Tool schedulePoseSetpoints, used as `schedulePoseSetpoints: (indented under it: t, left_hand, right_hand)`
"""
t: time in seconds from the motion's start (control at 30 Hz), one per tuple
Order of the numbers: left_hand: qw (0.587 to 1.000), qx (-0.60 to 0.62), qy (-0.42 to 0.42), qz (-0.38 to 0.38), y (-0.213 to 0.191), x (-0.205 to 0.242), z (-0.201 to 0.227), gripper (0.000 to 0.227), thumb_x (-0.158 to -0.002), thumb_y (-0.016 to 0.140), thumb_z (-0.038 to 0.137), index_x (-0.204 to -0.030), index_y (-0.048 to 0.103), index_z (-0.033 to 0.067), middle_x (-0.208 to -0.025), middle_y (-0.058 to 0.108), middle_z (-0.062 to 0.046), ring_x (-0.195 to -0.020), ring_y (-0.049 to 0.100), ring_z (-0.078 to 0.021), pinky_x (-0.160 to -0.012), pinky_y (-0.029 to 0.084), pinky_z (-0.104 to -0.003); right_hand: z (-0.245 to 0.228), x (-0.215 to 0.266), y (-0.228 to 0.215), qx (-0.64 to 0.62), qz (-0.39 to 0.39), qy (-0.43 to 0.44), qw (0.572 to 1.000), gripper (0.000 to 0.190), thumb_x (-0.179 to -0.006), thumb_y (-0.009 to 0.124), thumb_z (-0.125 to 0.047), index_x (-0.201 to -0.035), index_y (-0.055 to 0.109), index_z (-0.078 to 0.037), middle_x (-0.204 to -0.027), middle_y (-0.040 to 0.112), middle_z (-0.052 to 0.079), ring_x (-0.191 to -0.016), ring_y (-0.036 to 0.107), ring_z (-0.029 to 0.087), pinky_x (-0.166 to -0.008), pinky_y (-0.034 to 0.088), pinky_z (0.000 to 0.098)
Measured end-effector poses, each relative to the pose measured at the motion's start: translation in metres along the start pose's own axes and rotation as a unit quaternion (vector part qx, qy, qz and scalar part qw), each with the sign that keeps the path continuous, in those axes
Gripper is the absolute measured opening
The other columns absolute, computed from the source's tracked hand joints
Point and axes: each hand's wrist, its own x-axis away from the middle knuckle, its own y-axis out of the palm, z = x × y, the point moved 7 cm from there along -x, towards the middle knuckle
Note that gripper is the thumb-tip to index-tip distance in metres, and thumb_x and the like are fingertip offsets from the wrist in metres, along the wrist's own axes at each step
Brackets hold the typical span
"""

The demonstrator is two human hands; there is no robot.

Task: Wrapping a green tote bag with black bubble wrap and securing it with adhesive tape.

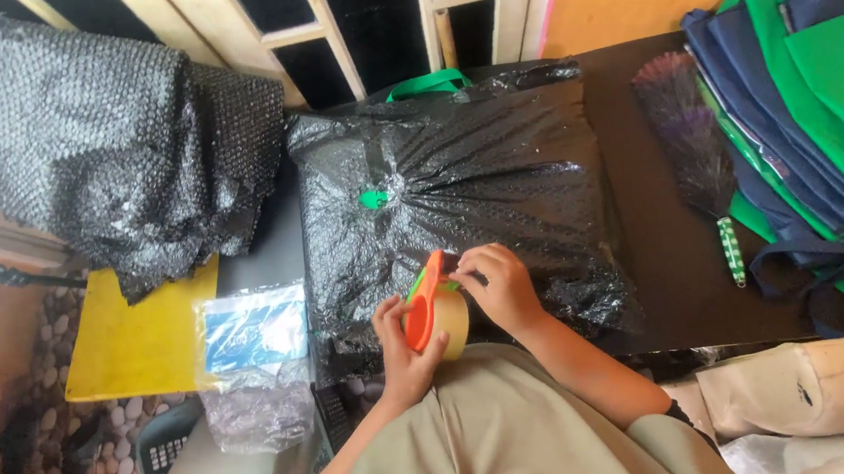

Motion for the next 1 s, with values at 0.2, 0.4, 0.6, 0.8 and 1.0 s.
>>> schedulePoseSetpoints:
  t: [0.2, 0.4, 0.6, 0.8, 1.0]
  left_hand:
    - [0.986, -0.149, 0.073, 0.008, 0.001, 0.015, -0.035, 0.034, -0.100, 0.069, 0.027, -0.082, 0.065, -0.0003, -0.108, 0.060, -0.020, -0.110, 0.057, -0.0431, -0.102, 0.043, -0.049]
    - [0.989, -0.063, -0.128, -0.048, -0.007, 0.033, -0.084, 0.036, -0.101, 0.065, 0.038, -0.077, 0.074, 0.0141, -0.056, 0.067, -0.005, -0.062, 0.060, -0.0134, -0.061, 0.051, -0.035]
    - [0.981, -0.067, -0.170, -0.072, -0.011, 0.036, -0.073, 0.040, -0.101, 0.065, 0.038, -0.071, 0.069, 0.0124, -0.054, 0.064, -0.003, -0.063, 0.054, -0.0086, -0.059, 0.050, -0.032]
    - [0.978, -0.057, -0.188, -0.069, -0.020, 0.022, -0.018, 0.031, -0.096, 0.072, 0.031, -0.084, 0.069, 0.0025, -0.070, 0.073, -0.017, -0.074, 0.064, -0.0140, -0.069, 0.054, -0.039]
    - [0.978, -0.063, -0.127, -0.151, -0.023, 0.016, 0.011, 0.037, -0.066, 0.095, 0.028, -0.083, 0.073, 0.0052, -0.069, 0.076, -0.010, -0.068, 0.073, -0.0193, -0.062, 0.056, -0.032]
  right_hand:
    - [0.026, 0.033, 0.042, 0.099, -0.024, -0.008, 0.995, 0.014, -0.085, 0.081, -0.017, -0.085, 0.067, -0.017, -0.091, 0.073, -0.004, -0.090, 0.073, 0.019, -0.078, 0.059, 0.0314]
    - [0.027, 0.044, 0.060, 0.186, -0.115, -0.009, 0.976, 0.016, -0.089, 0.074, -0.026, -0.091, 0.058, -0.020, -0.085, 0.071, -0.002, -0.081, 0.073, 0.022, -0.071, 0.059, 0.0328]
    - [0.005, 0.038, 0.045, 0.180, -0.142, -0.006, 0.973, 0.017, -0.092, 0.071, -0.027, -0.093, 0.055, -0.019, -0.081, 0.071, 0.000, -0.075, 0.074, 0.023, -0.068, 0.058, 0.0333]
    - [-0.034, 0.002, 0.012, -0.047, -0.174, 0.164, 0.970, 0.014, -0.092, 0.075, -0.019, -0.086, 0.063, -0.016, -0.077, 0.074, 0.003, -0.074, 0.075, 0.026, -0.066, 0.060, 0.0307]
    - [-0.037, -0.015, -0.001, -0.055, -0.174, 0.193, 0.964, 0.020, -0.076, 0.088, -0.015, -0.071, 0.068, -0.014, -0.068, 0.074, 0.001, -0.066, 0.073, 0.020, -0.061, 0.057, 0.0281]
